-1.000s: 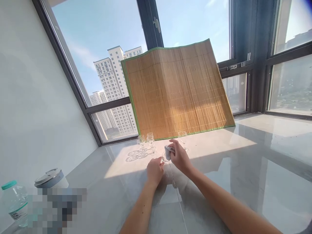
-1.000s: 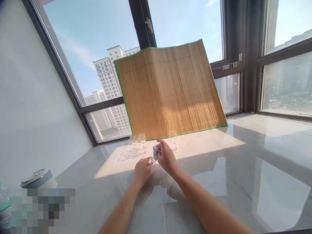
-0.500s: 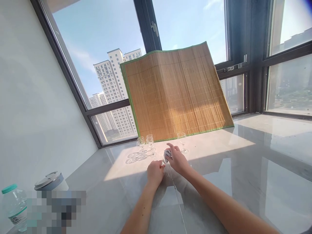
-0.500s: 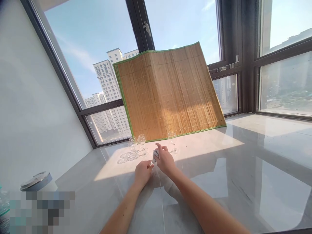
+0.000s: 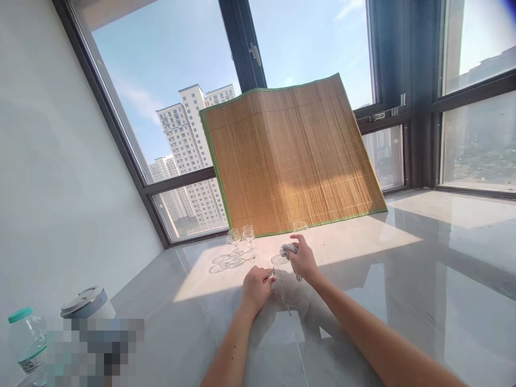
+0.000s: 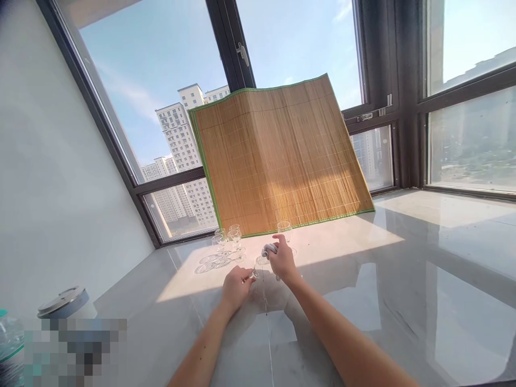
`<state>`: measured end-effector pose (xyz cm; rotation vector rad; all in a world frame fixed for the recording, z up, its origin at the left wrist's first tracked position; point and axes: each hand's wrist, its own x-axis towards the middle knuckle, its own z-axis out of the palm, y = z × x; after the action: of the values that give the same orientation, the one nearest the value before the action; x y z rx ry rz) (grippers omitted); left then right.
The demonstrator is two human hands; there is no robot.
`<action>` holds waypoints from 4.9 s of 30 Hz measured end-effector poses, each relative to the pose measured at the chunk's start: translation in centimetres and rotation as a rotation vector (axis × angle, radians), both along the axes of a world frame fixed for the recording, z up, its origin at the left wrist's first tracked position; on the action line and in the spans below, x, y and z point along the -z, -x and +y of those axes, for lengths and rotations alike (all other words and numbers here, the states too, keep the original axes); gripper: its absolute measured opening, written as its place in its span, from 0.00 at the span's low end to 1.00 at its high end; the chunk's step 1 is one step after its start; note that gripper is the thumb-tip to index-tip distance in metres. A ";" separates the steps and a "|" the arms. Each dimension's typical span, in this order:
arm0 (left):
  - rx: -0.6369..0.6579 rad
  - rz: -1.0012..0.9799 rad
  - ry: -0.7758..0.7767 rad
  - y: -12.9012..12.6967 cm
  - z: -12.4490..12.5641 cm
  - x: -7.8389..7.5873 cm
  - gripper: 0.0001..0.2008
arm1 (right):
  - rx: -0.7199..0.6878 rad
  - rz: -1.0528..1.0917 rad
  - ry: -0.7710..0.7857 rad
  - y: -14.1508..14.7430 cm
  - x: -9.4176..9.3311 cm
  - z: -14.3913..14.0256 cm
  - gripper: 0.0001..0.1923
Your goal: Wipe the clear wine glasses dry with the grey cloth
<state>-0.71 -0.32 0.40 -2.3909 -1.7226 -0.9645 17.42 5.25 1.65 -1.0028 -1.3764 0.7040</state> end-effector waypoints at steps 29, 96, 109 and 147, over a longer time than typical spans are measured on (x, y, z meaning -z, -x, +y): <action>-0.376 0.031 -0.102 1.5 -0.3 -0.3 0.16 | -0.317 0.305 0.025 0.5 -1.3 -1.4 0.29; -0.307 -0.010 0.018 0.8 0.0 0.0 0.11 | -0.483 -0.227 -0.137 0.5 -0.6 -1.8 0.34; -0.092 -0.295 0.157 0.7 0.8 1.0 0.08 | -0.547 0.158 0.101 0.1 -2.3 -2.4 0.25; -0.118 -0.180 0.207 0.1 0.9 1.5 0.07 | -0.245 -0.285 0.069 2.1 2.0 -0.7 0.31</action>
<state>-0.84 0.56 -1.09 -2.3488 -2.0974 -1.0619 15.32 4.54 -0.36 -1.0280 -1.7547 0.8165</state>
